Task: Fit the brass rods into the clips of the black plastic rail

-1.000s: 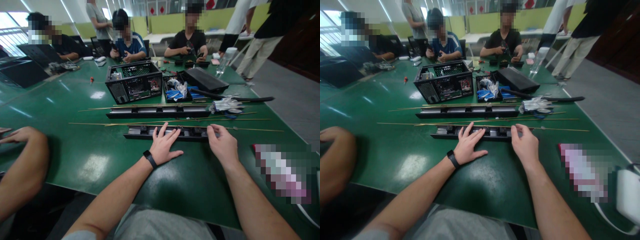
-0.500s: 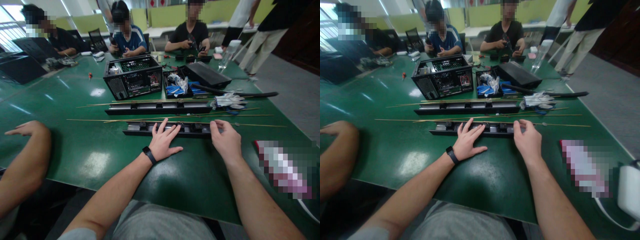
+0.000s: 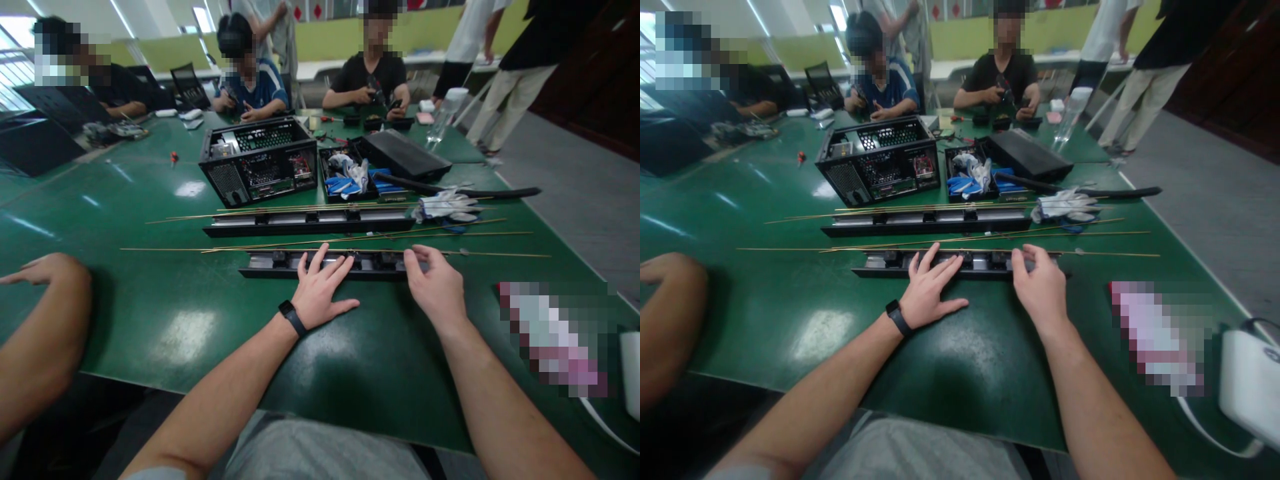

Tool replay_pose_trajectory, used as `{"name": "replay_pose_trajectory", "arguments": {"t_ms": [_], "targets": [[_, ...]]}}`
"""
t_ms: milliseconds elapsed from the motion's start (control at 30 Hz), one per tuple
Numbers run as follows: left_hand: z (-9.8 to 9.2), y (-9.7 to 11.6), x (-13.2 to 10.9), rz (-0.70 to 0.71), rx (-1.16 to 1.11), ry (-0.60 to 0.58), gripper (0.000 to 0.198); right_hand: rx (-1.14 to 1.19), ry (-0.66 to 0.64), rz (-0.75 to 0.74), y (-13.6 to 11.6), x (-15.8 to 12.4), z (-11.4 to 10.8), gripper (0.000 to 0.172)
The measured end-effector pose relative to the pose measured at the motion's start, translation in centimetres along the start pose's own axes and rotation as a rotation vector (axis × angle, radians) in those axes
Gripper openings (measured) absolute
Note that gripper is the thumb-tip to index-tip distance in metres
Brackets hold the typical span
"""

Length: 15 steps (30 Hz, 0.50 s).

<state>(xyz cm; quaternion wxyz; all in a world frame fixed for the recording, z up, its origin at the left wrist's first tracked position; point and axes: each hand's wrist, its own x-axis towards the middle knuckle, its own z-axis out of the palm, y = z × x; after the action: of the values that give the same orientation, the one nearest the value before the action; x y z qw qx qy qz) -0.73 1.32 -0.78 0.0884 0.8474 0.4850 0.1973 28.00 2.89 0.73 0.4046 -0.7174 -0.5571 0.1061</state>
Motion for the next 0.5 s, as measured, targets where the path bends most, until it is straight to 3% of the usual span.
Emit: {"name": "replay_pose_trajectory", "arguments": {"t_ms": [233, 500], "targets": [[0.13, -0.14, -0.06, 0.003, 0.003, 0.01, 0.099, 0.014, 0.037, 0.045, 0.24, 0.26, -0.25, 0.067], [0.04, -0.01, 0.03, -0.003, 0.024, 0.003, 0.097, 0.058, -0.019, -0.039, -0.21, -0.07, 0.1, 0.067]]}}
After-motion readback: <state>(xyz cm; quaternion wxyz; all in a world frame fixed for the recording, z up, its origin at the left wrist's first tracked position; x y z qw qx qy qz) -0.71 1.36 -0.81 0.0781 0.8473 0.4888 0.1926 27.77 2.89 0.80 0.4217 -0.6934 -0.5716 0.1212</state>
